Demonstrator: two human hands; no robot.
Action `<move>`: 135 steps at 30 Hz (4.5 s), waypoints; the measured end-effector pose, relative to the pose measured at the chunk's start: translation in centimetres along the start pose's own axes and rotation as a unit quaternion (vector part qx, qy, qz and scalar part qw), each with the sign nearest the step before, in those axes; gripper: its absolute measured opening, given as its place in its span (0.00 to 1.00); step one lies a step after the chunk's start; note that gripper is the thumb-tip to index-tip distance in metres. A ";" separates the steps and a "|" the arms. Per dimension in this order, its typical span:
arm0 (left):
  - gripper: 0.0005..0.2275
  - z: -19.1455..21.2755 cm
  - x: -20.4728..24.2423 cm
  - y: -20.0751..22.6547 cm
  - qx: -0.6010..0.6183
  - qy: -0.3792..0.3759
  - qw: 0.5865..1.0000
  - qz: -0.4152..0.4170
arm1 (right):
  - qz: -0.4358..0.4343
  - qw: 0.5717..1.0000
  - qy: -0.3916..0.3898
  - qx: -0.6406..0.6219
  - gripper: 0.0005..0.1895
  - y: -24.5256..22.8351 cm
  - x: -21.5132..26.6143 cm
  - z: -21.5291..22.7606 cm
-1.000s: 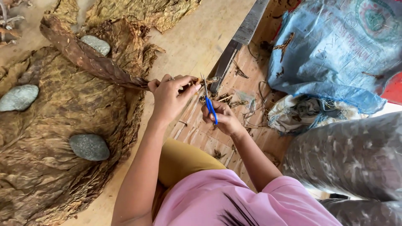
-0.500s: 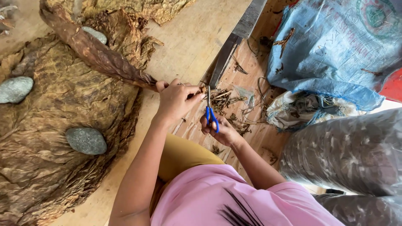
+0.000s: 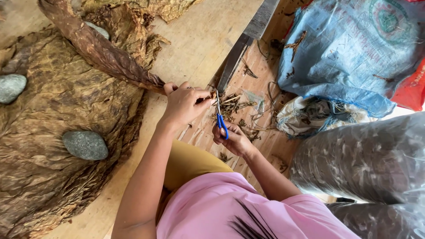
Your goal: The person arranges several smooth stones on a large piece of dried plant fiber laid out on a wooden table. They use their hands to position the stones and occasionally use blue scissors to trim the edges of the fiber material.
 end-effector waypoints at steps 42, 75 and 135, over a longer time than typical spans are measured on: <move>0.13 11.6 31.9 -4.6 0.407 0.628 0.655 -0.107 | 0.005 0.538 -0.010 0.843 0.21 -8.9 -27.0 -1.4; 0.09 11.0 38.5 -11.8 0.591 0.714 0.373 0.040 | 0.093 0.427 -0.370 0.820 0.20 -2.9 -27.2 -24.3; 0.37 9.6 36.3 -4.6 0.360 0.624 0.625 0.301 | -0.114 0.641 -0.503 0.568 0.11 14.8 -29.7 -42.0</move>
Point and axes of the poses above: each hand's wrist, its own x-axis away from the middle knuckle, its own z-axis out of the back of the hand, y = z × x, the point moved 2 cm from there along -x, towards the middle knuckle, and after that the axes turned 9 degrees about -y, right-handed, at the moved point
